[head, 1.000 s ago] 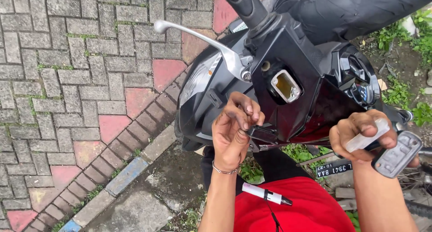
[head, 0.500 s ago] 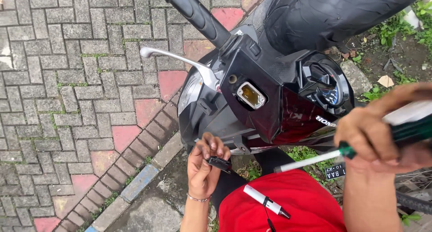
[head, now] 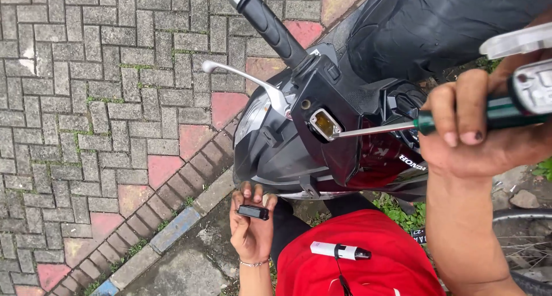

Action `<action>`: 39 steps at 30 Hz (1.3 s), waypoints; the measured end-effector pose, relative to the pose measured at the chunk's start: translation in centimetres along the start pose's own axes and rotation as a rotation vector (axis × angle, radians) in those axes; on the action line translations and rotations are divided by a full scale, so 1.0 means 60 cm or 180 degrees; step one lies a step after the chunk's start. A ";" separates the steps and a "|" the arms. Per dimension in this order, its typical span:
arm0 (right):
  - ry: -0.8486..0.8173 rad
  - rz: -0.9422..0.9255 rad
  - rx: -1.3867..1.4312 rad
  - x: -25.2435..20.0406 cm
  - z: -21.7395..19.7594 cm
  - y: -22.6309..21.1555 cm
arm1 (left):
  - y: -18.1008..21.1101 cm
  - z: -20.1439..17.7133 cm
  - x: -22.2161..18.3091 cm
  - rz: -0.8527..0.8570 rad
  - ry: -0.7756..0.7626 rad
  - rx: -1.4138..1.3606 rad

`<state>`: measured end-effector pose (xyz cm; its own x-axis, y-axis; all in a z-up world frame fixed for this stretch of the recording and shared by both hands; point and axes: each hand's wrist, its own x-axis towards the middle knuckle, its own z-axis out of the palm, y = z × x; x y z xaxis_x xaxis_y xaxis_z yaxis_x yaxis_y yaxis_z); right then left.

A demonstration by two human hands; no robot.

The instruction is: Repairing a motorcycle by working on the front console area using a screwdriver and handling small components

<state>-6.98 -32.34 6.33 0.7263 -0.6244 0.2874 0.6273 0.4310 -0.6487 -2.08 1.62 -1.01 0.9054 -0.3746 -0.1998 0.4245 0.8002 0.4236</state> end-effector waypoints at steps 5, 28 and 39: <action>0.0008 0.0242 0.0131 0.007 -0.046 -0.024 | -0.001 0.043 0.013 -0.0385 -0.0532 0.0607; 0.0955 0.1238 0.2874 -0.013 -0.008 -0.004 | 0.035 0.286 0.107 -0.1836 -0.3132 0.4190; 0.0992 0.1348 0.3066 0.001 0.008 -0.007 | 0.050 0.370 0.211 -0.2693 -0.3721 0.4626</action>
<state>-7.04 -32.25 6.96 0.9168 -0.3847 -0.1074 0.3991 0.8929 0.2084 10.69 -11.14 17.32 -0.1570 -0.9070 -0.3908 -0.1949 -0.3595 0.9126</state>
